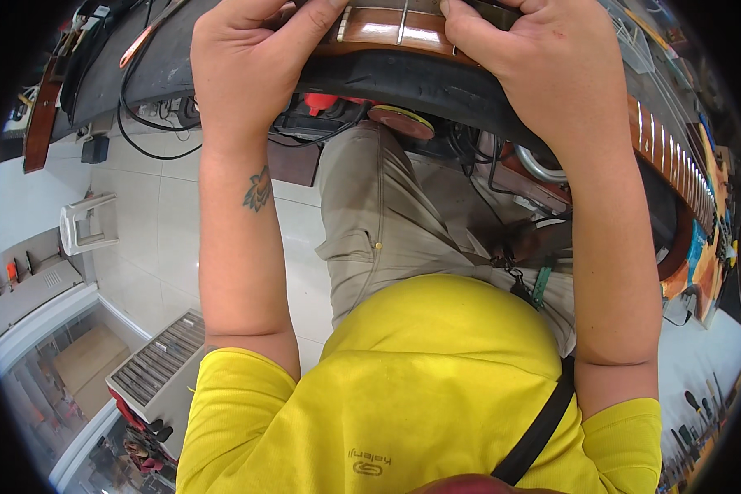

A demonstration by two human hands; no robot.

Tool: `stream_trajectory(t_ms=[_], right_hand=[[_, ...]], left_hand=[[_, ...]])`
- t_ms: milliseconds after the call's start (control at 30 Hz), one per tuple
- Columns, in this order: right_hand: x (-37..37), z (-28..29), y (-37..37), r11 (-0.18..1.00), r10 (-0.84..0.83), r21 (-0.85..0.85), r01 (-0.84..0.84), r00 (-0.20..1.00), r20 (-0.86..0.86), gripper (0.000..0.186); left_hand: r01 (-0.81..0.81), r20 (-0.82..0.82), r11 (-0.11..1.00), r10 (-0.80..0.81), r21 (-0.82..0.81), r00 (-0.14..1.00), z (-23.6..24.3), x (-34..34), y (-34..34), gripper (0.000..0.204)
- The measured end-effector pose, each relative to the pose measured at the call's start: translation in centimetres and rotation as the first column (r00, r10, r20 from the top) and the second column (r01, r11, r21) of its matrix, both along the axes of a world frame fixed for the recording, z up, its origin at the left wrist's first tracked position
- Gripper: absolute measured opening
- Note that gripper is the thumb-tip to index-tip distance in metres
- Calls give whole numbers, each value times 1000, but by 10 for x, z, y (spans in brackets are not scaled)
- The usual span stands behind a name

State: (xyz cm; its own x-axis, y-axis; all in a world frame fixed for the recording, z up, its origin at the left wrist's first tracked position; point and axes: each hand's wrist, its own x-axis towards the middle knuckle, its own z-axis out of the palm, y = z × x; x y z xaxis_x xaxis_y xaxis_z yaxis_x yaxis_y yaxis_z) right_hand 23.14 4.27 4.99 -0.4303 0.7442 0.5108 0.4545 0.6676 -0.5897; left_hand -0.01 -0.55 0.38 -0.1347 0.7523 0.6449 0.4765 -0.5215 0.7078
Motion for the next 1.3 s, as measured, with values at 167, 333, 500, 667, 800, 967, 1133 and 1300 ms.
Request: stream_trajectory(t_ms=[167, 333, 500, 667, 800, 967, 1133, 1300], right_hand=[[3, 10, -11, 982, 101, 161, -95, 994, -33, 15], [1, 15, -15, 994, 96, 65, -91, 993, -67, 14], [0, -4, -2, 994, 94, 65, -89, 993, -75, 13], [-1, 7, -14, 980, 129, 160, -115, 988, -83, 14], [-1, 9, -14, 976, 127, 190, -109, 988, -84, 14], [2, 17, -15, 981, 148, 131, -143, 989, -27, 13], [2, -6, 3, 983, 156, 108, -147, 985, -73, 13], [1, -7, 1, 981, 195, 41, -191, 969, -153, 13]], left_hand=[[6, 40, 1000, -6, -2, 999, -3, 0, 0, 9], [53, 111, 998, -49, -40, 993, -3, -8, -1, 10], [81, 88, 997, -82, 7, 993, -3, -8, -1, 11], [129, 133, 990, -121, -50, 984, -2, -13, -4, 11], [137, 129, 991, -136, 0, 982, -4, -12, -2, 12], [141, 87, 989, -138, -34, 987, -1, -14, -2, 12], [174, 112, 985, -175, 18, 978, -6, -17, 0, 12], [212, 111, 977, -212, 16, 971, -4, -19, -2, 13]])
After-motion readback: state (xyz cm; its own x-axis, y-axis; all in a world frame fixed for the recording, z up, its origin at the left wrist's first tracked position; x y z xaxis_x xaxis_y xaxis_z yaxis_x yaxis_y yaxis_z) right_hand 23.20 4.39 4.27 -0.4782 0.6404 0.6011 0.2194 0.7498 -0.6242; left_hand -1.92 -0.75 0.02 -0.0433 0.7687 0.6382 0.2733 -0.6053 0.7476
